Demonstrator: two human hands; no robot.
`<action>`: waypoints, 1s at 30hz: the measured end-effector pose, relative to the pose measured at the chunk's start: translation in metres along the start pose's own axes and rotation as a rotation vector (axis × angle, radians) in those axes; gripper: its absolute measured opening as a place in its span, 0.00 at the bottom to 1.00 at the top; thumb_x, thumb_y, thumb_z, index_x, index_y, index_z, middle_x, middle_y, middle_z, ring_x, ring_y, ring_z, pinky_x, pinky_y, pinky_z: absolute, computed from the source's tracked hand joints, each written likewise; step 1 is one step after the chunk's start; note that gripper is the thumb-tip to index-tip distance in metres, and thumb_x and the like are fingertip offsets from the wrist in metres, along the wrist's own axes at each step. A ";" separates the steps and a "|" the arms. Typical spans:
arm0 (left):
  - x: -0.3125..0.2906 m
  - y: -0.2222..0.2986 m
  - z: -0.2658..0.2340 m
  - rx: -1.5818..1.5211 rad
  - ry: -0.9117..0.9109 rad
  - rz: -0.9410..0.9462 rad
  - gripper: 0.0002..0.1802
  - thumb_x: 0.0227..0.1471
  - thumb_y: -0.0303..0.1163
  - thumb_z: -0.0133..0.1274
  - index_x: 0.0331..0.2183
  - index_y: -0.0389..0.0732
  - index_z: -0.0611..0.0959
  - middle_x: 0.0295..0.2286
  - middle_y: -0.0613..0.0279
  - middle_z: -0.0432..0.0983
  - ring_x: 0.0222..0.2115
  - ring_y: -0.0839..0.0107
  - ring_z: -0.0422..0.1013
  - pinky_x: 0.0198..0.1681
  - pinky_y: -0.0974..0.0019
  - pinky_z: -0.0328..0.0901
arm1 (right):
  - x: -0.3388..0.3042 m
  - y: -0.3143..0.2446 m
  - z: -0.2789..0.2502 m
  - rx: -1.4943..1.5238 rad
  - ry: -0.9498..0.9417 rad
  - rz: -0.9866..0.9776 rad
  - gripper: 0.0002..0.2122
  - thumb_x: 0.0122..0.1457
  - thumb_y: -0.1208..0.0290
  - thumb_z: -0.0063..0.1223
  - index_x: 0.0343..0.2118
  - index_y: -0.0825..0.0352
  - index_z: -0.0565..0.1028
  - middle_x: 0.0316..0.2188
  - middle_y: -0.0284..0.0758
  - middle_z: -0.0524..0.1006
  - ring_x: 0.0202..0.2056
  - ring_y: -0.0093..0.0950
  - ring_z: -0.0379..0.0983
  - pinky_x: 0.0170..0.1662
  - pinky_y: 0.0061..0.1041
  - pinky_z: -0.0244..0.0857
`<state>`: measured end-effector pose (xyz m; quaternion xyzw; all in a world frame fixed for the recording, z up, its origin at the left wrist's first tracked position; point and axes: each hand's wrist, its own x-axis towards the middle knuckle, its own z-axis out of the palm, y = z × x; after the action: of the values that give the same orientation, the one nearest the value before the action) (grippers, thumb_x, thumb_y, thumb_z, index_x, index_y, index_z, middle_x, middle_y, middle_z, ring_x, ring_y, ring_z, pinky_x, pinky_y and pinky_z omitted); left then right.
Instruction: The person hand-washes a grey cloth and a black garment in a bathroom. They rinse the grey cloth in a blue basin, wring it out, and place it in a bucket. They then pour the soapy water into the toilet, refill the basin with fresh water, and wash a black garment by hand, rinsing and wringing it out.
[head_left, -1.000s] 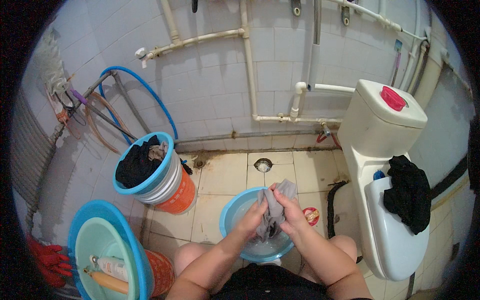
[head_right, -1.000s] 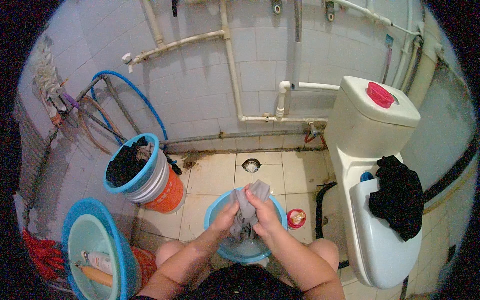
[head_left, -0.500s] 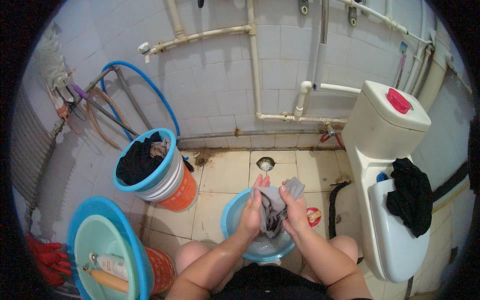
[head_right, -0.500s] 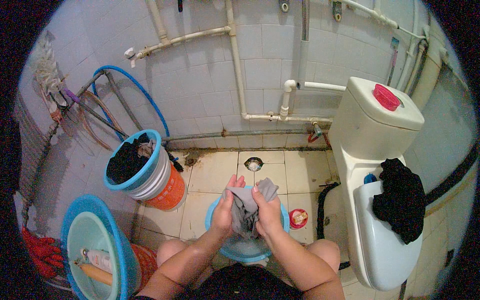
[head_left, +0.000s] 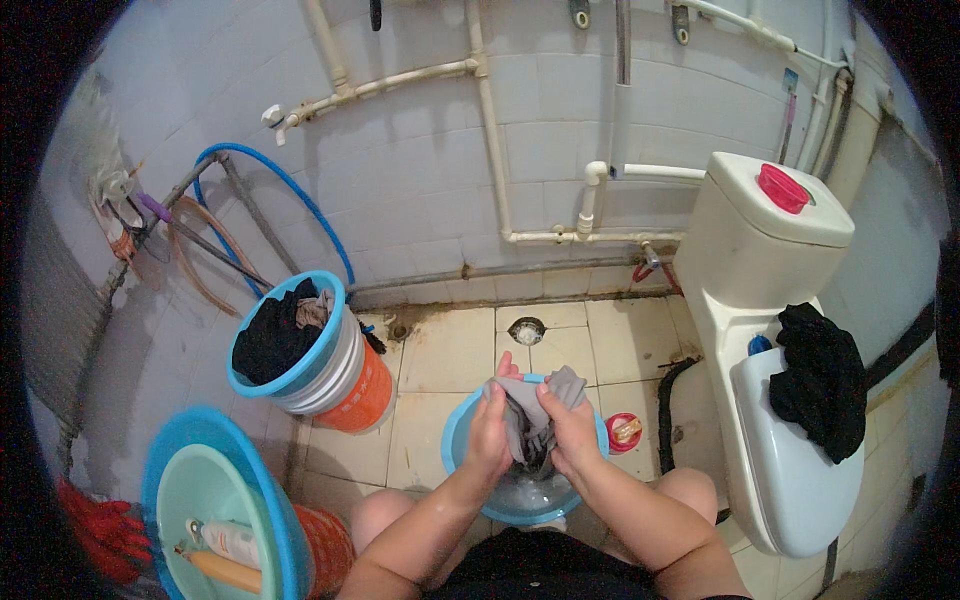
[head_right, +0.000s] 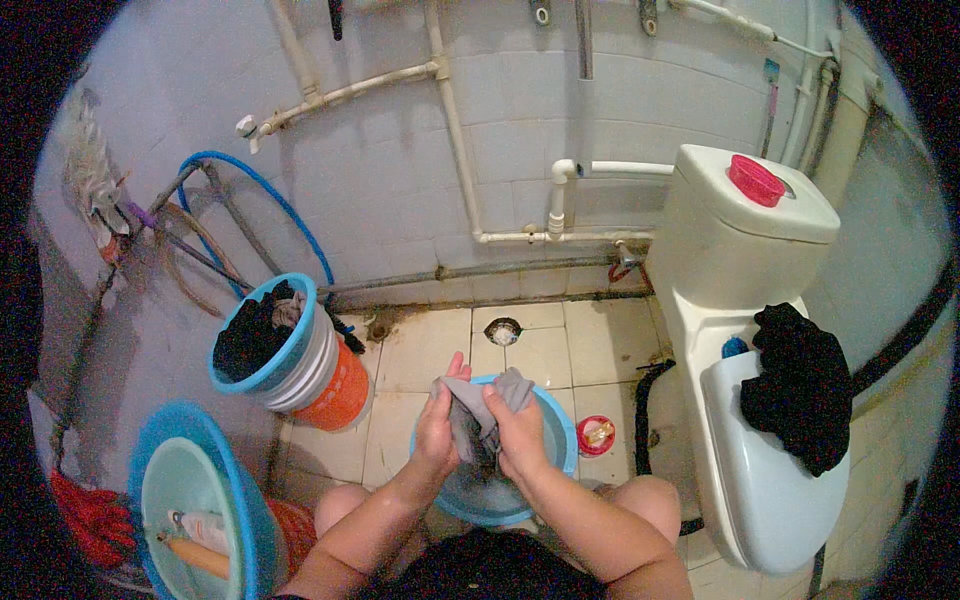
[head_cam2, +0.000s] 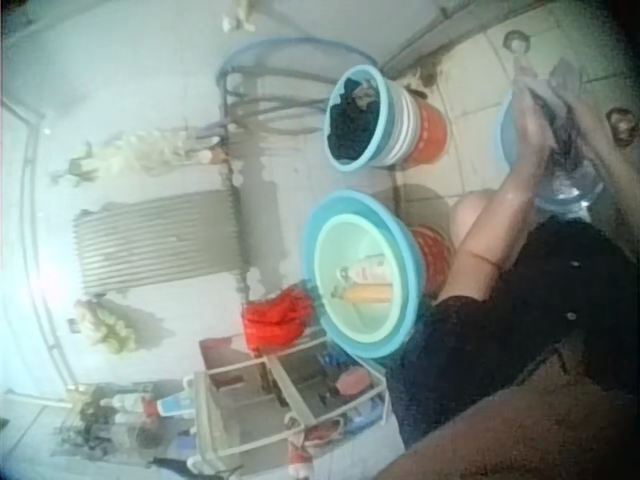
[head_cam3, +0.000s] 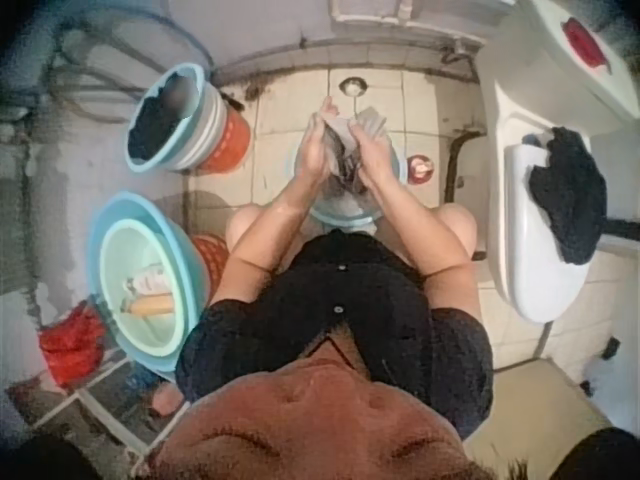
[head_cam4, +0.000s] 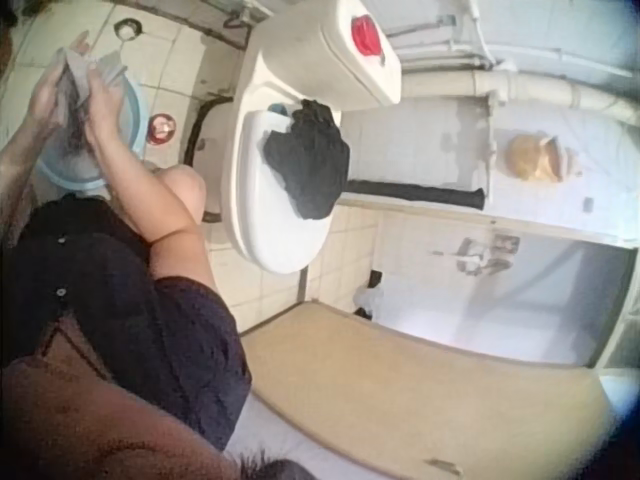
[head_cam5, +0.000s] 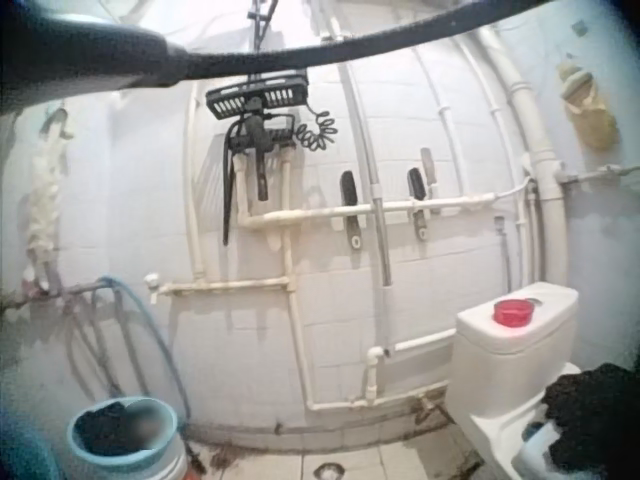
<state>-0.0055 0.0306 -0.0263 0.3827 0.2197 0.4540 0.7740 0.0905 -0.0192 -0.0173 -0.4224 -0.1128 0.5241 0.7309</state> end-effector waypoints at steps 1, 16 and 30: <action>0.000 0.000 0.001 -0.016 -0.010 0.011 0.29 0.60 0.44 0.28 0.58 0.38 0.52 0.56 0.50 0.48 0.55 0.64 0.48 0.59 0.62 0.42 | -0.001 -0.001 0.000 -0.024 -0.004 -0.017 0.15 0.52 0.71 0.56 0.40 0.68 0.66 0.36 0.33 0.71 0.38 0.24 0.67 0.43 0.24 0.61; -0.003 0.008 0.005 -0.070 -0.035 0.058 0.26 0.61 0.39 0.27 0.55 0.33 0.56 0.56 0.53 0.49 0.56 0.67 0.48 0.59 0.63 0.44 | -0.009 -0.001 0.005 -0.074 -0.007 -0.036 0.17 0.51 0.71 0.57 0.42 0.69 0.65 0.37 0.34 0.71 0.38 0.25 0.68 0.43 0.24 0.63; -0.003 0.007 -0.001 -0.094 -0.002 -0.013 0.24 0.60 0.43 0.30 0.50 0.36 0.61 0.41 0.53 0.67 0.43 0.63 0.64 0.49 0.61 0.60 | -0.006 0.003 0.005 -0.087 0.004 -0.043 0.17 0.51 0.72 0.56 0.42 0.69 0.65 0.37 0.35 0.71 0.38 0.24 0.68 0.42 0.24 0.63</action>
<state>-0.0116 0.0305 -0.0210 0.3449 0.1998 0.4583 0.7944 0.0833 -0.0218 -0.0145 -0.4524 -0.1432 0.5021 0.7230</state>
